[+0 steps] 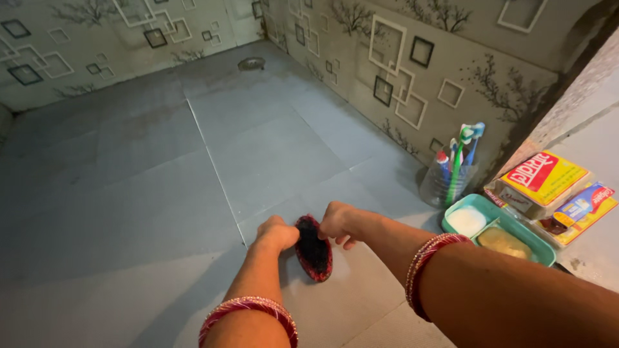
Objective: The person organizes bathroom items on the floor, including toothbrushes, toothpaste, soap, and a scrub brush. They place the toothbrushes into a clear plastic bottle, move the soap dish, and arrange the scrub brush and toothpaste boxes.
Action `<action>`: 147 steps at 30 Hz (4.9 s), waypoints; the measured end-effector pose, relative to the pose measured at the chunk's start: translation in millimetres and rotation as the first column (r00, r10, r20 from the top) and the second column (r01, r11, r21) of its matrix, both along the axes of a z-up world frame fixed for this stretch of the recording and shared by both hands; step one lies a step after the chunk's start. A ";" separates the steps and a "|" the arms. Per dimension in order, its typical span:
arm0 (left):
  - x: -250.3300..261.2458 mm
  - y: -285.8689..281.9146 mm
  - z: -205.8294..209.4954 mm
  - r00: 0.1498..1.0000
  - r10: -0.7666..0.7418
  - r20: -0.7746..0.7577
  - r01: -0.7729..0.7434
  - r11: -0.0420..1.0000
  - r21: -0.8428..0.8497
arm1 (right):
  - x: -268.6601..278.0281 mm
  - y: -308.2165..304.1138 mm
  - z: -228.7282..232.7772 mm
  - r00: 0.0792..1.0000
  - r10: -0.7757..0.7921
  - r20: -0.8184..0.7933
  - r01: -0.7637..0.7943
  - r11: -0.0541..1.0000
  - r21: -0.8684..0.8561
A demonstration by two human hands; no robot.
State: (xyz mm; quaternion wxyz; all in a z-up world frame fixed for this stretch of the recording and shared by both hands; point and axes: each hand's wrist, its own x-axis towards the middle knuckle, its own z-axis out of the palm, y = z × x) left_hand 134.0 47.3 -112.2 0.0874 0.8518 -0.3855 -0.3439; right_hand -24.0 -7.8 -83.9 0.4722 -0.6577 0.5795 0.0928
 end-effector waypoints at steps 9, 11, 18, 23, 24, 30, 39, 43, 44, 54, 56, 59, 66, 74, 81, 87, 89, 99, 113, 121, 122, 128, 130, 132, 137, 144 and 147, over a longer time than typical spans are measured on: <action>9.6 -3.3 -36.3 0.999 0.020 -0.043 -0.021 1.000 -0.019 | 11.7 5.9 -16.8 0.988 0.038 -0.148 -0.041 0.999 -0.019; 2.8 -7.7 -34.5 0.993 0.051 -0.110 -0.052 0.999 -0.007 | 14.8 5.2 -17.0 0.982 0.018 -0.187 -0.022 1.000 -0.018; -16.8 -12.7 -31.6 0.930 0.324 -0.172 -0.338 0.939 -0.062 | 11.5 4.0 -21.3 0.986 -0.029 -0.165 0.028 1.000 -0.008; -20.9 -13.0 -22.5 0.868 0.425 -0.257 -0.444 0.896 -0.018 | 4.9 1.2 -24.6 0.987 -0.161 -0.026 0.163 0.982 0.096; -22.2 -11.2 -20.7 0.848 0.441 -0.295 -0.468 0.884 -0.025 | 2.8 1.7 -24.1 0.982 -0.191 0.007 0.188 0.975 0.116; -30.8 -12.8 -26.9 0.779 0.474 -0.411 -0.538 0.841 -0.050 | -10.6 2.1 -23.0 0.957 -0.287 0.045 0.277 0.948 0.159; -42.5 -21.7 -7.8 0.897 0.361 -0.256 -0.392 0.917 -0.079 | -20.1 0.2 -10.3 0.973 -0.211 0.093 0.182 0.949 0.257; -48.0 -23.7 3.3 0.919 0.348 -0.185 -0.364 0.929 -0.063 | -33.9 -3.4 1.7 0.959 -0.254 0.121 0.219 0.943 0.250; -50.4 -24.8 5.5 0.927 0.339 -0.163 -0.352 0.934 -0.063 | -38.9 -5.6 4.6 0.958 -0.252 0.141 0.213 0.946 0.243; -91.4 -33.8 46.8 0.946 0.245 -0.212 -0.293 0.927 -0.234 | -95.8 -17.4 46.4 0.921 -0.319 0.224 0.298 0.947 0.122; -104.1 -34.2 54.3 0.955 0.209 -0.212 -0.263 0.923 -0.279 | -108.6 -20.2 53.7 0.912 -0.334 0.238 0.318 0.942 0.106; -124.4 -40.1 68.4 0.967 0.139 -0.213 -0.196 0.940 -0.279 | -129.5 -21.8 62.4 0.901 -0.353 0.252 0.343 0.936 0.085; -170.5 -47.2 85.3 0.955 0.031 -0.294 -0.111 0.960 -0.258 | -176.0 -22.7 75.2 0.893 -0.387 0.231 0.382 0.922 0.070; -207.7 -60.3 59.2 0.915 0.018 -0.403 -0.105 0.975 -0.195 | -232.7 -33.0 65.2 0.907 -0.324 0.270 0.320 0.945 0.059; -228.0 -78.3 20.6 0.834 0.068 -0.548 -0.164 0.978 -0.129 | -256.3 -33.6 56.3 0.913 -0.327 0.243 0.323 0.945 0.056; -243.5 -85.2 14.1 0.739 0.116 -0.664 -0.249 0.962 -0.110 | -263.2 -36.9 45.7 0.939 -0.310 0.152 0.306 0.951 0.046; -246.0 -86.8 11.6 0.733 0.152 -0.663 -0.285 0.954 -0.096 | -263.8 -39.0 40.0 0.942 -0.307 0.134 0.303 0.952 0.046; -232.4 -93.9 -16.7 0.745 0.178 -0.643 -0.288 0.955 -0.070 | -253.1 -46.3 12.4 0.955 -0.277 0.106 0.273 0.961 0.046; -212.5 -92.8 -15.8 0.587 -0.008 -0.810 -0.040 0.998 -0.039 | -257.3 -58.8 17.1 0.936 -0.348 0.050 0.349 0.937 -0.012; -248.4 -103.8 20.5 0.544 -0.159 -0.824 0.173 0.982 -0.076 | -306.9 -64.2 28.2 0.901 -0.431 0.050 0.416 0.891 0.183; -254.0 -104.2 20.5 0.552 -0.158 -0.818 0.184 0.981 -0.066 | -313.9 -66.3 27.1 0.900 -0.435 0.038 0.421 0.887 0.188; -275.7 -114.2 17.6 0.492 -0.249 -0.834 0.242 0.960 -0.144 | -341.7 -56.8 37.8 0.826 -0.559 0.071 0.520 0.805 0.287; -280.5 -111.9 11.5 0.498 -0.233 -0.835 0.194 0.969 -0.154 | -338.7 -48.7 48.6 0.802 -0.596 0.048 0.562 0.779 0.276; -287.5 -109.8 5.6 0.504 -0.209 -0.838 0.123 0.978 -0.170 | -334.3 -35.9 55.8 0.776 -0.630 0.006 0.613 0.758 0.223; -317.8 -96.2 6.8 0.611 -0.157 -0.776 -0.089 0.960 -0.264 | -335.9 -20.2 47.0 0.611 -0.777 0.153 0.754 0.630 0.185; -348.8 -80.5 39.7 0.891 -0.274 -0.363 0.067 0.869 -0.490 | -363.5 -13.2 23.1 0.431 -0.879 0.201 0.873 0.463 0.151; -361.0 -77.0 59.2 0.889 -0.318 -0.330 0.142 0.876 -0.460 | -376.7 -6.9 24.5 0.383 -0.910 0.156 0.890 0.409 0.201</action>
